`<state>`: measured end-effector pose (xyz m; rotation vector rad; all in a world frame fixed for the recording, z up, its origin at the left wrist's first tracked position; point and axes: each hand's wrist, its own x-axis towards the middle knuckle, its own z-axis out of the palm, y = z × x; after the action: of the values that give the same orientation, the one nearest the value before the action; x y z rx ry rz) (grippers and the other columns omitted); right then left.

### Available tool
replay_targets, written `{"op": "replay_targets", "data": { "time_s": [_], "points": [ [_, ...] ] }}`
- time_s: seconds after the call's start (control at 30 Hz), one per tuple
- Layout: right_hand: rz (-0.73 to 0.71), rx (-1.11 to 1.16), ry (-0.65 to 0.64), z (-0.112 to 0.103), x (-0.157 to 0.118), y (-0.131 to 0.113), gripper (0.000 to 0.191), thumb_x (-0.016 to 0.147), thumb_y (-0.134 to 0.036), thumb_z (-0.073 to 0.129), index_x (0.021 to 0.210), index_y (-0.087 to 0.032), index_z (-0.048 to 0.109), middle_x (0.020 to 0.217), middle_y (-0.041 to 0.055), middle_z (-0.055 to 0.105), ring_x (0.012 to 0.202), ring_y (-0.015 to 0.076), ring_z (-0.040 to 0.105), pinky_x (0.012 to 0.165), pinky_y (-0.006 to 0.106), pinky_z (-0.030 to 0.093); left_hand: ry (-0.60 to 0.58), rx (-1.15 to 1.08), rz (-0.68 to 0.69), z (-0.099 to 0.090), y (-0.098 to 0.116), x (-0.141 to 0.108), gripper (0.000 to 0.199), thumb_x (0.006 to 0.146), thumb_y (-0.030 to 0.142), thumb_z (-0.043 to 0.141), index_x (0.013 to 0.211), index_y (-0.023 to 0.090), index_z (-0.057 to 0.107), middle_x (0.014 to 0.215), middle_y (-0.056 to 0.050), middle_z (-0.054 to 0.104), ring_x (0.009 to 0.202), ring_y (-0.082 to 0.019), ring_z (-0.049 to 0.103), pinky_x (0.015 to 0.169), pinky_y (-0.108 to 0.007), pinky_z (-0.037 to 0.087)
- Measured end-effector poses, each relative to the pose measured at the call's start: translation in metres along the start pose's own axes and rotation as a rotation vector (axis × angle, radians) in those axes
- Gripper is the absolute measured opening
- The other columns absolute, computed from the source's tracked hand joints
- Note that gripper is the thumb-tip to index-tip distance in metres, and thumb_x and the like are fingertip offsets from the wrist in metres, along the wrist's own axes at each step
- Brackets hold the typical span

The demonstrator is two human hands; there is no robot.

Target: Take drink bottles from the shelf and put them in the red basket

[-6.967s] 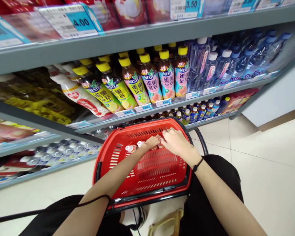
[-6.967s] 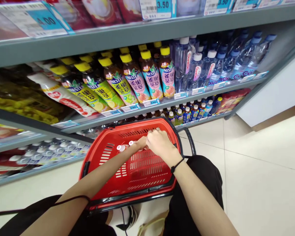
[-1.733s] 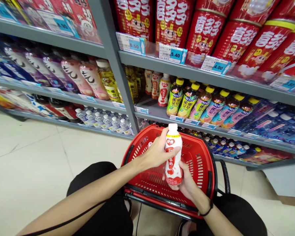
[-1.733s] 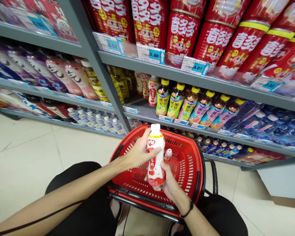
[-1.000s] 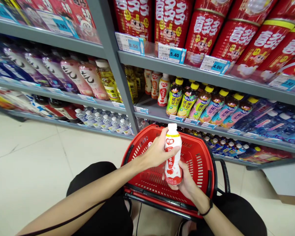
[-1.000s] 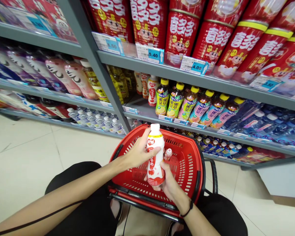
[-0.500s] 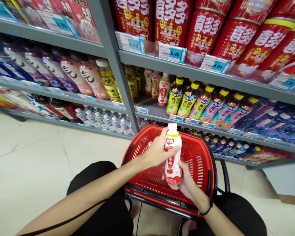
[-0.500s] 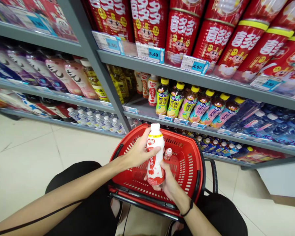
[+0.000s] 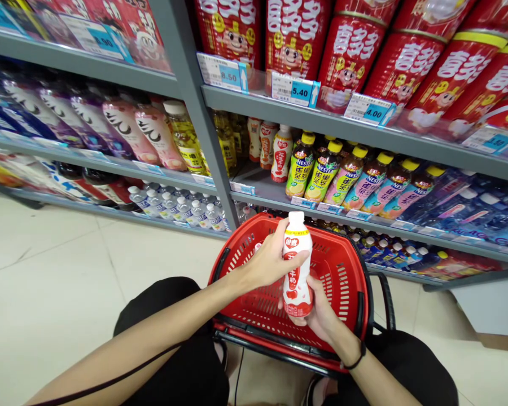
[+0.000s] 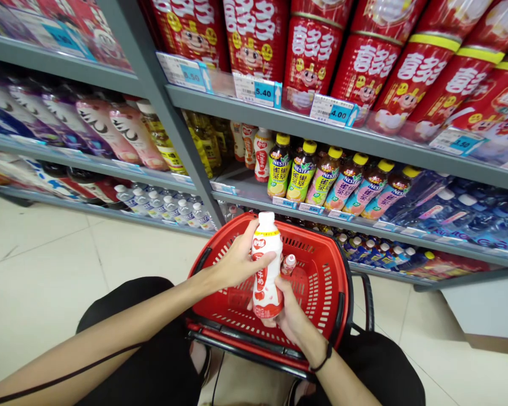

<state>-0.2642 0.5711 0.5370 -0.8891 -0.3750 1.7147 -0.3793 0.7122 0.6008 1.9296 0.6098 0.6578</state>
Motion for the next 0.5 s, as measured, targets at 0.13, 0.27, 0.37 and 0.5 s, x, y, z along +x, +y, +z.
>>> {"op": "replay_targets", "data": {
  "time_s": [0.13,0.27,0.37,0.5],
  "points": [
    [-0.011,-0.007,-0.005,-0.0001,0.0007,0.0,0.063,0.085,-0.072,0.061,0.094,-0.01,0.07,0.068,0.0089,0.071,0.039,0.0084,0.045,0.035,0.019,0.026,-0.002,-0.001,0.003,-0.0002,0.0008,-0.0003,0.051,0.088,0.037,0.069,0.128,0.02,0.04,0.079,0.004,0.063,0.063,-0.013,0.058,0.054,-0.023,0.041],
    [-0.008,-0.003,-0.003,0.0005,0.0002,0.0002,0.063,0.085,-0.072,0.062,0.094,-0.011,0.07,0.067,0.0086,0.071,0.039,0.0083,0.045,0.036,0.019,0.026,0.003,0.009,0.009,-0.0009,0.0011,-0.0003,0.051,0.088,0.037,0.069,0.126,0.02,0.04,0.079,0.004,0.063,0.063,-0.013,0.058,0.055,-0.023,0.041],
    [-0.002,0.003,-0.002,0.0005,0.0001,0.0005,0.064,0.083,-0.073,0.064,0.094,-0.01,0.07,0.067,0.009,0.071,0.038,0.0081,0.044,0.035,0.018,0.026,-0.001,0.009,0.003,-0.0011,0.0013,-0.0004,0.051,0.088,0.036,0.069,0.126,0.02,0.04,0.08,0.004,0.063,0.065,-0.014,0.059,0.056,-0.024,0.041],
    [-0.001,0.006,-0.001,0.0004,0.0004,0.0007,0.064,0.083,-0.074,0.064,0.094,-0.011,0.07,0.067,0.0087,0.071,0.039,0.0082,0.044,0.035,0.018,0.026,0.001,0.004,-0.001,-0.0009,0.0022,-0.0007,0.05,0.088,0.036,0.068,0.126,0.021,0.039,0.08,0.004,0.062,0.064,-0.013,0.057,0.056,-0.024,0.041]
  ]
}}
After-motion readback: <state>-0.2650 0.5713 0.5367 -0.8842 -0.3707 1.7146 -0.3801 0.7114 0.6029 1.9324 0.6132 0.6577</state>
